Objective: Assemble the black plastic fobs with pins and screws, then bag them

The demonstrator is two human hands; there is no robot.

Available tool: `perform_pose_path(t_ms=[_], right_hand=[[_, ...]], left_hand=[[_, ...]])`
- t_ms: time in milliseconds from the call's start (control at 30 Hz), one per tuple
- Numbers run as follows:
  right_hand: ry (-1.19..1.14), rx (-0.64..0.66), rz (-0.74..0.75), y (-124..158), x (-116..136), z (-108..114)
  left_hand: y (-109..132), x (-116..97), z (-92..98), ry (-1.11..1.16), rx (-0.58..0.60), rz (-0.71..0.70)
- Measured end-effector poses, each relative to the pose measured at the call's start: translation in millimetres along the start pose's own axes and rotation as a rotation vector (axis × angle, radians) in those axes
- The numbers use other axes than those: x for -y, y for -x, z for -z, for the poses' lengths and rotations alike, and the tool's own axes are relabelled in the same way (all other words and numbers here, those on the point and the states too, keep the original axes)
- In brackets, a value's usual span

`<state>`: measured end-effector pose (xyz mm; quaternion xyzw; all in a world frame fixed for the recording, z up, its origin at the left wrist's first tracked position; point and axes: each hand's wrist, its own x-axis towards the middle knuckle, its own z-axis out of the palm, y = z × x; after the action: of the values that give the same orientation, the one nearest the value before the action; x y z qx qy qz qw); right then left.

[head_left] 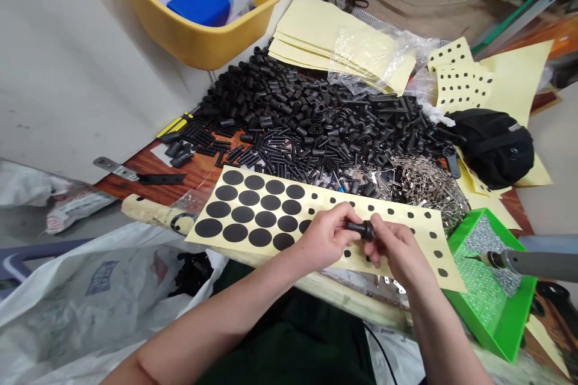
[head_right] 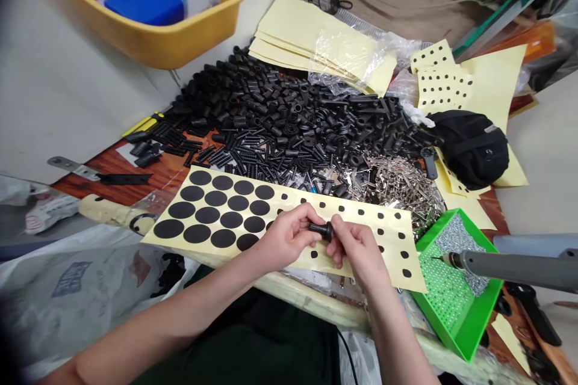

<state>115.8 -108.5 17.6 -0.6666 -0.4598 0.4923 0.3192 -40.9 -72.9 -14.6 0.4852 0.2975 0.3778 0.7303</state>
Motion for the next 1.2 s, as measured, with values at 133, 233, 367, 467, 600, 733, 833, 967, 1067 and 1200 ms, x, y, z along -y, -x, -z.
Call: perform_pose_path(t_ms=[133, 233, 367, 467, 600, 733, 833, 967, 1067, 1200], right_hand=[[0.089, -0.170, 0.214, 6, -1, 7], [0.247, -0.201, 0.465, 11, 5, 8], [0.174, -0.143, 0.242, 9, 7, 2], [0.058, 0.023, 0.036, 6, 4, 2], [0.222, -0.108, 0.393, 10, 4, 7], [0.494, -0.139, 0.767, 14, 7, 3], [0.563, -0.231, 0.773, 14, 6, -4], [0.507, -0.296, 0.581, 14, 3, -15], [0.397, -0.288, 0.461, 15, 3, -19], [0.351, -0.280, 0.476, 18, 6, -15]], left_hand=[[-2, -4, 0.8, 0.098, -0.025, 0.071], [-4, -7, 1.4, 0.141, 0.008, 0.114], [-2, -4, -0.1, 0.086, -0.002, 0.046], [-1, -3, -0.8, 0.080, -0.036, 0.026], [-2, -7, 1.8, 0.157, -0.006, 0.106], [-2, -10, 4.1, 0.185, 0.083, 0.131], [-1, -11, 2.6, 0.210, 0.054, 0.123], [-1, -9, -0.3, 0.201, 0.015, 0.082], [-1, -9, 0.4, 0.183, -0.002, 0.076], [-2, -9, 4.7, 0.237, -0.001, 0.099]])
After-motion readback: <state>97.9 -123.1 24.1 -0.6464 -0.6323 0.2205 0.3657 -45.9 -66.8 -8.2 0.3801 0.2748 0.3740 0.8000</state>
